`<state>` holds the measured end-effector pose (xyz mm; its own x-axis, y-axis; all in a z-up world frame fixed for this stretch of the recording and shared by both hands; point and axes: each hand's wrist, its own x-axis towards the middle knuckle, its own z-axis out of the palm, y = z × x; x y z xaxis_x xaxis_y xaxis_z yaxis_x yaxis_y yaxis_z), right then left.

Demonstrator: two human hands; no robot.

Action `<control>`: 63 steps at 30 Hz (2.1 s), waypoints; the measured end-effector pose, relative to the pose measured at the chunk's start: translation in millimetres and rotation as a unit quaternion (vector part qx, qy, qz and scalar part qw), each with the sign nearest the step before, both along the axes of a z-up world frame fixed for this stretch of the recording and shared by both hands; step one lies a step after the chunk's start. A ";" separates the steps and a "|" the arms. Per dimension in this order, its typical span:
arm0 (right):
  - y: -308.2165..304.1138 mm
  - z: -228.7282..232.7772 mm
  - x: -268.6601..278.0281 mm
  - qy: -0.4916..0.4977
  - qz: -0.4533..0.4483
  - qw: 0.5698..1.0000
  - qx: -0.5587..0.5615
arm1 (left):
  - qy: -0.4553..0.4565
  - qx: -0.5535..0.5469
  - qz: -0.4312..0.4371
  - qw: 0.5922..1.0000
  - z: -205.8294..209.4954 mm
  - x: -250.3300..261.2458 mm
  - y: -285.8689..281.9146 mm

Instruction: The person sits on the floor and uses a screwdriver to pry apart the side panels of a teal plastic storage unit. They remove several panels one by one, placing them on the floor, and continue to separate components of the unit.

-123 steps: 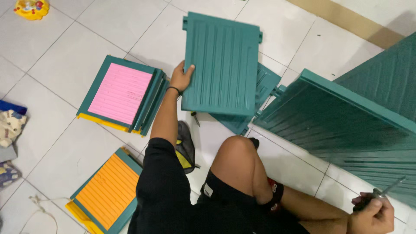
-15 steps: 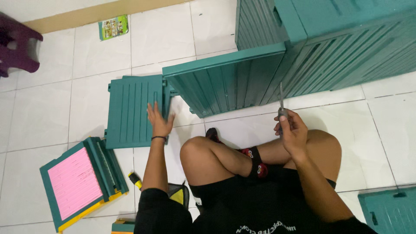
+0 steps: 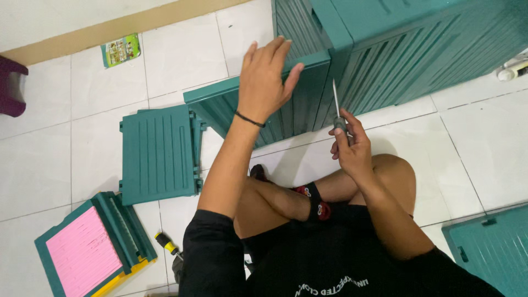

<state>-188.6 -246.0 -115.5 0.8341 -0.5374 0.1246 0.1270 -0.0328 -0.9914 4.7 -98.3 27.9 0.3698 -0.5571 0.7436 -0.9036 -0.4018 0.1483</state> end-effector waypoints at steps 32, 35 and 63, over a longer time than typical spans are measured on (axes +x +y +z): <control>-36.8 68.1 9.3 0.138 0.080 0.974 -0.161 | 0.028 0.075 -0.004 0.997 -29.2 15.8 1.1; -55.8 76.7 14.7 0.178 0.132 0.971 -0.085 | 0.034 0.080 -0.005 0.996 -28.4 19.4 3.7; -30.3 97.8 27.0 0.174 0.092 0.937 -0.288 | 0.051 0.074 -0.004 0.996 -29.0 27.7 10.3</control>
<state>-161.6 -276.3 -17.7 0.9502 -0.3070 0.0532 -0.1443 -0.5849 -0.7982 32.4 -88.0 -1.1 0.4341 -0.6608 0.6123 -0.8904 -0.4182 0.1800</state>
